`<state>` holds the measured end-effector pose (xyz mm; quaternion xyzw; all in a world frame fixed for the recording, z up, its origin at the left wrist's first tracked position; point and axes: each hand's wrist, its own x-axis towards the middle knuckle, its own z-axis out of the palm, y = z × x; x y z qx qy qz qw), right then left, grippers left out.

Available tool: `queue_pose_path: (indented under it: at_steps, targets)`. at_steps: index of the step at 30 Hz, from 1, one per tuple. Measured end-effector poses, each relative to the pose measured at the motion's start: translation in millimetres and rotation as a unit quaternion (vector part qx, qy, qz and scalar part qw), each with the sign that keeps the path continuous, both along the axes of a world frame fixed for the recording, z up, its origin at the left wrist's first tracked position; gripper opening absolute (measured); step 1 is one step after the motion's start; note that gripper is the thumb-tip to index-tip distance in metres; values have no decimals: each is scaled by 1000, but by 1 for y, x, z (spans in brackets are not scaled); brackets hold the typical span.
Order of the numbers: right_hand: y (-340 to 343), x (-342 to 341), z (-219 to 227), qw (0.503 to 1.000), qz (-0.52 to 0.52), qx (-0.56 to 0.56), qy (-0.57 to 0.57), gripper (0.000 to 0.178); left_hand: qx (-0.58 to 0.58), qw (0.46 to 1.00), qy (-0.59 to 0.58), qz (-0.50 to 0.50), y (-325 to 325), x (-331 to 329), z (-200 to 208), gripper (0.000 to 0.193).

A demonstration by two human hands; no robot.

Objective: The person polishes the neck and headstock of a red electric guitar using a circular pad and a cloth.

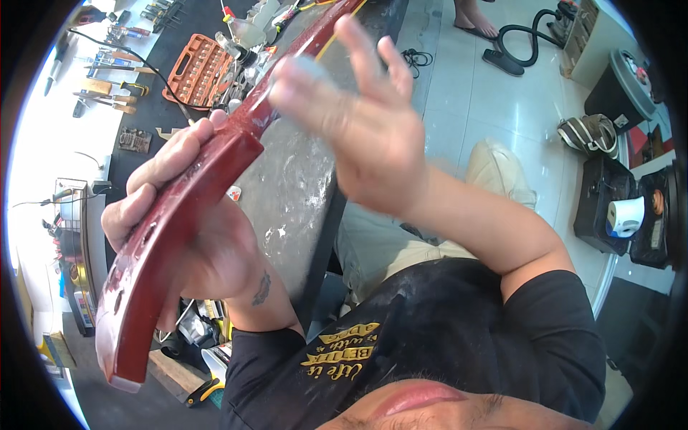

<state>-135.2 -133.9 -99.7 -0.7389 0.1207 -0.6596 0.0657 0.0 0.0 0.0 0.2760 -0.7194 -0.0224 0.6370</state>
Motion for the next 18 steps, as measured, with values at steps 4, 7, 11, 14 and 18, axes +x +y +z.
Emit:
queue_pose_path:
  at_steps: [4,7,11,14,18]
  targets:
    - [4,-2,-1,997,47,55,-25,53,15,1000,13,18,2,-3,1,79]
    - [16,-6,6,997,42,57,-3,49,16,999,15,24,3,-6,2,78]
    - [-1,3,2,999,10,43,-16,49,15,1000,18,15,3,-5,4,79]
    - [18,-11,18,994,95,58,-19,47,14,1000,14,14,2,-5,2,80]
    - [-16,5,8,997,37,44,-60,44,5,999,17,33,3,-10,0,80]
